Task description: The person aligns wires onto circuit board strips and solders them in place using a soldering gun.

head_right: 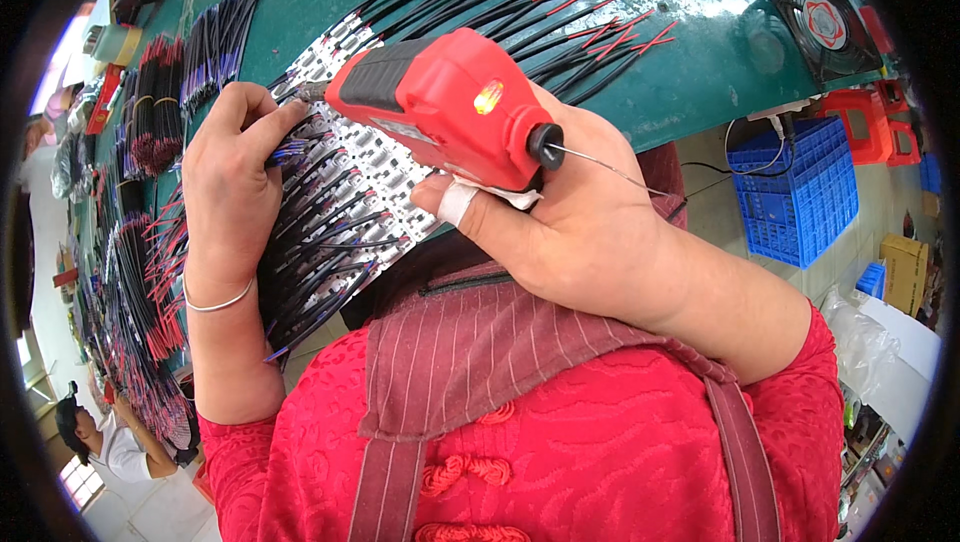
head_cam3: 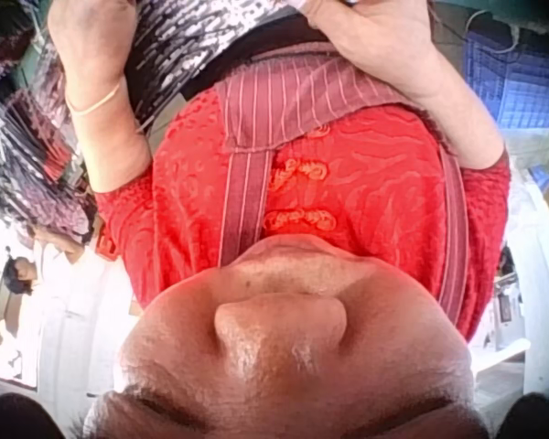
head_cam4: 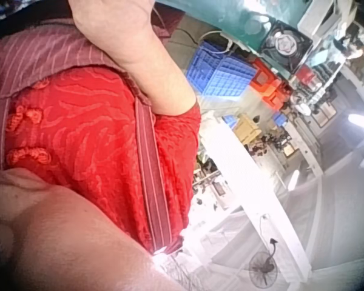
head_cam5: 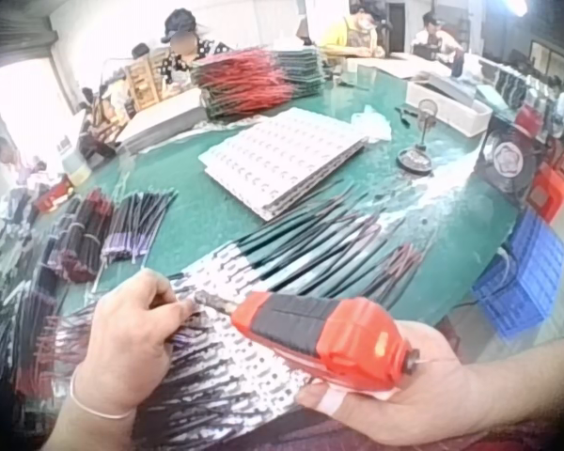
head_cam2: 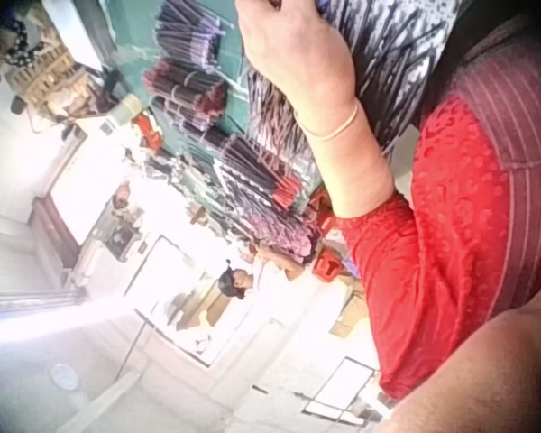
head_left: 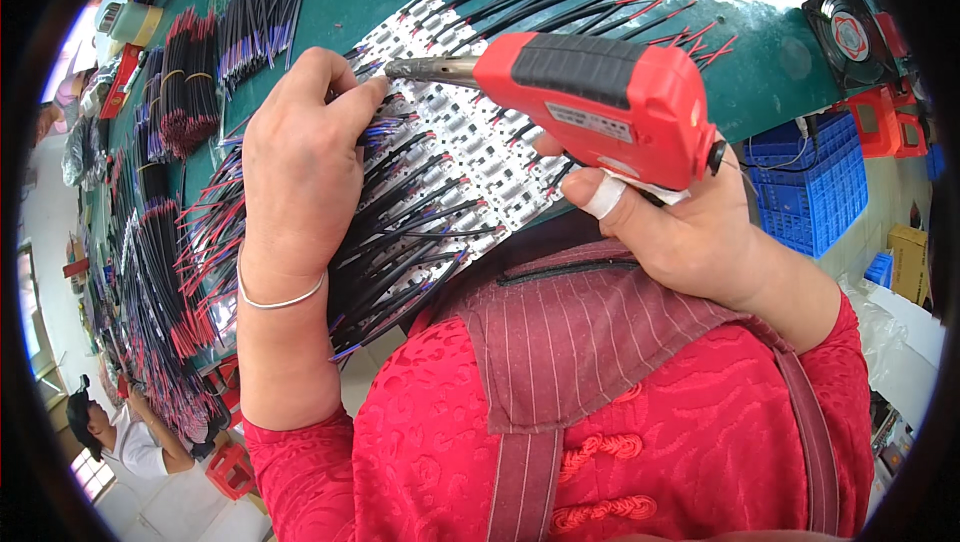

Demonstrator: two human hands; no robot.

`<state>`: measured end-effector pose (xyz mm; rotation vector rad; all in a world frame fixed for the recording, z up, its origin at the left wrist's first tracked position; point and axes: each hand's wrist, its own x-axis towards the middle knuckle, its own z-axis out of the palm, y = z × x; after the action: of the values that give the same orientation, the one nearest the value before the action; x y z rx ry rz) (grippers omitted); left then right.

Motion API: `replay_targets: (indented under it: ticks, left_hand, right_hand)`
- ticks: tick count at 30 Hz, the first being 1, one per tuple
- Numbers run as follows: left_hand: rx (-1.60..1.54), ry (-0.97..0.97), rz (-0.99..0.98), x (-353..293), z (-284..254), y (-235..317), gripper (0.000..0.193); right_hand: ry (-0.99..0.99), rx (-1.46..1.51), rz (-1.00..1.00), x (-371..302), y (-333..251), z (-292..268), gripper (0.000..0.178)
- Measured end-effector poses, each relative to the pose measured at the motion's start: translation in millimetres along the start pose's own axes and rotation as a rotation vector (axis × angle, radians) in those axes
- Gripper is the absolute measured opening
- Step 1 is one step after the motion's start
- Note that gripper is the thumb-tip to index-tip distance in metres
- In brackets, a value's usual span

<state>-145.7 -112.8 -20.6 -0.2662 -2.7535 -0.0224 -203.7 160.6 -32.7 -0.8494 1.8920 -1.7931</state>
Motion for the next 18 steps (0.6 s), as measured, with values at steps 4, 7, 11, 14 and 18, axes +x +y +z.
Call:
replay_targets:
  ticks: [4,7,11,14,18]
  left_hand:
    - [0.009,-0.007,0.005,0.1,1.5,-0.1,0.043]
    - [0.015,-0.007,0.015,0.9,-0.7,-0.2,0.043]
    - [0.023,-0.010,0.011,0.0,-0.4,-0.4,0.044]
    - [0.022,-0.005,0.018,0.5,0.8,-0.7,0.044]
    - [0.029,-0.002,0.019,2.2,-0.1,0.6,0.040]
  right_hand:
    - [-0.016,-0.098,-0.037,0.0,-1.5,-1.5,0.032]
    - [0.044,-0.055,-0.046,-1.2,1.8,0.7,0.025]
    - [0.134,-0.032,-0.042,-1.0,-1.7,1.2,0.016]
    - [0.123,0.052,0.015,-1.4,-0.9,3.5,0.020]
    - [0.112,0.056,0.023,-0.6,-2.2,2.5,0.022]
